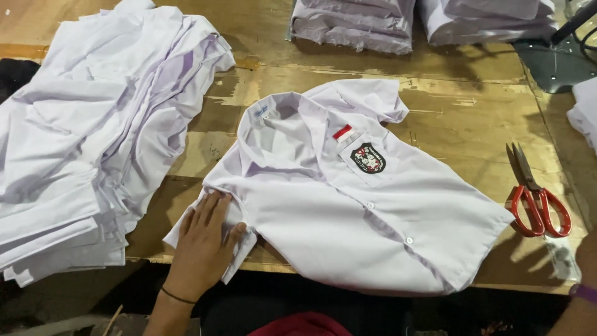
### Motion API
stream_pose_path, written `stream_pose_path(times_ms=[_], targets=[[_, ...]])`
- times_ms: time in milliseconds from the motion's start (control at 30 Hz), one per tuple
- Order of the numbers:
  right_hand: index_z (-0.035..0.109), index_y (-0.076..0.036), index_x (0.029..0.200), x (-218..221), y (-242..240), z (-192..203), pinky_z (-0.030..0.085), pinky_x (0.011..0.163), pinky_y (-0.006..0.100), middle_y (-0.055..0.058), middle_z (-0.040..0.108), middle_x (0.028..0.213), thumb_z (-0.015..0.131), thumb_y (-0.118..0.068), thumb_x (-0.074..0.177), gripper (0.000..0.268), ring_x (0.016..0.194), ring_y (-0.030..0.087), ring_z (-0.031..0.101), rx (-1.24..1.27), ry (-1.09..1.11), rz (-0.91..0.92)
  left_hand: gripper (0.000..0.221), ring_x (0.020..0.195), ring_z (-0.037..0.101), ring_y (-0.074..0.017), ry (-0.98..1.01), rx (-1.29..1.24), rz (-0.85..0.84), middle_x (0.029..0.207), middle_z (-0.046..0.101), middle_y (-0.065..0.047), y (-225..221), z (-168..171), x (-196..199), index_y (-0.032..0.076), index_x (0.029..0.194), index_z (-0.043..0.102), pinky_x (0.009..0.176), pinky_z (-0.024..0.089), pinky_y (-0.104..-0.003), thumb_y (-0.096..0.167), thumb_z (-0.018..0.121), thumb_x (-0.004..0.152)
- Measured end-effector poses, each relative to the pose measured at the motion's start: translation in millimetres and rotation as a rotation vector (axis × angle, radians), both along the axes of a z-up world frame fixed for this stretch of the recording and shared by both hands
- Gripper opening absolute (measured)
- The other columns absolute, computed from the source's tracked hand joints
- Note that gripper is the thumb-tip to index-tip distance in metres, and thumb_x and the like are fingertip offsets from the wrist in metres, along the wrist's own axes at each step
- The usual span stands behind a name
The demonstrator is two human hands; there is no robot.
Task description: A person buttons a white school shirt and trims loose threads with scissors on a wooden work table.
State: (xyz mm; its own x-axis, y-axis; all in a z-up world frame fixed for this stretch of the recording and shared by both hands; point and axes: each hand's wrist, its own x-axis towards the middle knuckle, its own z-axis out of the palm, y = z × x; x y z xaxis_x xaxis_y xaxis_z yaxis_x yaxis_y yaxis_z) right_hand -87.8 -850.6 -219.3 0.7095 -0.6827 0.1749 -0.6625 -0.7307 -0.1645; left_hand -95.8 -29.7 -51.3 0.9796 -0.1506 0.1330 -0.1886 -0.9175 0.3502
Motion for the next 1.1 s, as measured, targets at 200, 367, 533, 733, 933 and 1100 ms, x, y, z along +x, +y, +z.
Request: stream_pose_path(times_ms=[200,367,533,733,933,1100], targets=[[0.054,0.001,0.157,-21.1,278.1,185.2,0.045,0.099,0.063,0.041,0.057,0.138,0.068,-0.017,0.098,0.064,0.126,0.056,0.052,0.202,-0.193,0.48,0.073,0.151,0.029,-0.0392,0.102,-0.063,-0.043,0.161,0.036,-0.021,15.2,18.4,50.2,0.004,0.155,0.032,0.118,0.025,-0.058,0.054,0.041,0.101],[0.065,-0.015,0.141,-38.4,319.3,178.2,0.045,0.107,0.049,0.01,0.066,0.13,0.069,-0.032,0.09,0.054,0.125,0.033,0.061,0.371,0.106,0.447,0.093,0.159,0.011,-0.0261,0.413,-0.165,0.004,0.173,0.011,-0.009,14.9,48.8,102.5,0.011,0.164,0.007,0.123,0.017,-0.053,0.066,0.033,0.093],[0.071,-0.019,0.132,-74.0,339.7,189.4,0.049,0.094,0.037,0.003,0.074,0.111,0.071,-0.027,0.09,0.042,0.098,0.028,0.072,0.6,0.163,0.179,0.084,0.158,0.01,-0.0329,0.456,-0.144,-0.029,0.171,0.012,-0.014,11.8,48.4,143.0,0.014,0.163,0.007,0.124,0.015,-0.052,0.056,0.039,0.098],[0.061,-0.008,0.137,-124.1,339.4,130.6,0.055,0.085,0.044,0.025,0.077,0.102,0.082,-0.004,0.08,0.061,0.096,0.038,0.075,0.991,-0.051,-0.004,0.077,0.159,-0.002,-0.0286,0.379,-0.015,-0.075,0.172,0.011,-0.007,2.9,27.5,179.1,0.015,0.163,0.011,0.125,-0.002,-0.05,0.056,0.03,0.1],[0.05,-0.021,0.155,-139.6,380.1,146.5,0.053,0.095,0.044,0.028,0.076,0.116,0.078,-0.001,0.08,0.082,0.104,0.039,0.073,1.064,0.028,-0.183,0.07,0.158,0.007,-0.0338,0.245,0.015,-0.126,0.172,0.013,-0.008,-6.2,12.8,208.0,0.015,0.161,0.021,0.123,0.008,-0.059,0.052,0.03,0.103],[0.078,-0.02,0.113,-179.6,299.3,50.6,0.052,0.084,0.03,0.0,0.082,0.102,0.072,-0.036,0.084,0.033,0.092,0.015,0.073,0.623,0.094,0.073,0.058,0.153,0.024,-0.0386,-0.138,-0.038,-0.134,0.163,0.036,-0.016,-23.9,35.8,147.7,0.008,0.156,0.032,0.12,0.018,-0.061,0.028,0.049,0.104]])
